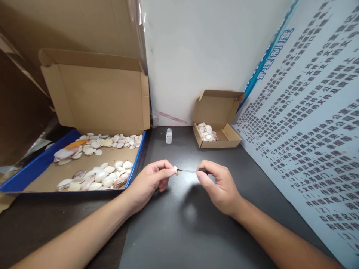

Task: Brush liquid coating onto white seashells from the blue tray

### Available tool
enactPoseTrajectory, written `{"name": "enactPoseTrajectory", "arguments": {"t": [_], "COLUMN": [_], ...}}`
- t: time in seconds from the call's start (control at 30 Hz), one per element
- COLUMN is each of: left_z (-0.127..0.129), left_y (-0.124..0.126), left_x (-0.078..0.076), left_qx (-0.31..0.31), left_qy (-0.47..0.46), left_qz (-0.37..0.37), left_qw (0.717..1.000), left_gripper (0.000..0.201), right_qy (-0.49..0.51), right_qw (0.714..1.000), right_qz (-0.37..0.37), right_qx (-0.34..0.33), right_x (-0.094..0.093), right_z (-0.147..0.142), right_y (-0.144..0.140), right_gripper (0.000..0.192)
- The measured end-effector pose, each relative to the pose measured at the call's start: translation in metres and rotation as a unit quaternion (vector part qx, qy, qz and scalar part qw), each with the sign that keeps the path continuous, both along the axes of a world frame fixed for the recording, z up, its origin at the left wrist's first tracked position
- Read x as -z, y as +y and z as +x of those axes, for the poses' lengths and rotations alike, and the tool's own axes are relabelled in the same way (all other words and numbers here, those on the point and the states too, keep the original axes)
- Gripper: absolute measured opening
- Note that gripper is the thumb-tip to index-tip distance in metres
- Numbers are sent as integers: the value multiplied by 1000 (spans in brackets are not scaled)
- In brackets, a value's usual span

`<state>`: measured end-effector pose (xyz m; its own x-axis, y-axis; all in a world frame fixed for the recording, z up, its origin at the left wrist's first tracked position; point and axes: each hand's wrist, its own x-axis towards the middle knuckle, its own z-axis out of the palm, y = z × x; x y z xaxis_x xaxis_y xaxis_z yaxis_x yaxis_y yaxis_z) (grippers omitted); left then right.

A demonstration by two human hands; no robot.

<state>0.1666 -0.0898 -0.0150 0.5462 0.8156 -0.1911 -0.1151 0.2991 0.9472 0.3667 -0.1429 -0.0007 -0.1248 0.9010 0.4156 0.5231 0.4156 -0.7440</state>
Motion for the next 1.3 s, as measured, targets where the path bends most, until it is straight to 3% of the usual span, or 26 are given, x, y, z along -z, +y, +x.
{"name": "enactPoseTrajectory", "arguments": {"t": [0.27,1.07,1.3], "left_z": [-1,1,0], "left_y": [1,-3,-1], "left_x": [-2,-5,-3], "left_qx": [-30,-8,-9], "left_qy": [-49,4,-7], "left_qz": [-47,-10,-22], "left_qw": [997,1000,1000], "left_gripper": [18,23,20], "right_qy": [-42,-33,-50], "right_qw": [998,998,998], "right_qz": [-53,-40,-47], "right_qx": [0,-22,4], "right_x": [4,1,1], "right_z": [0,-1,-2], "right_y": [3,0,1], "right_gripper": [27,26,26]}}
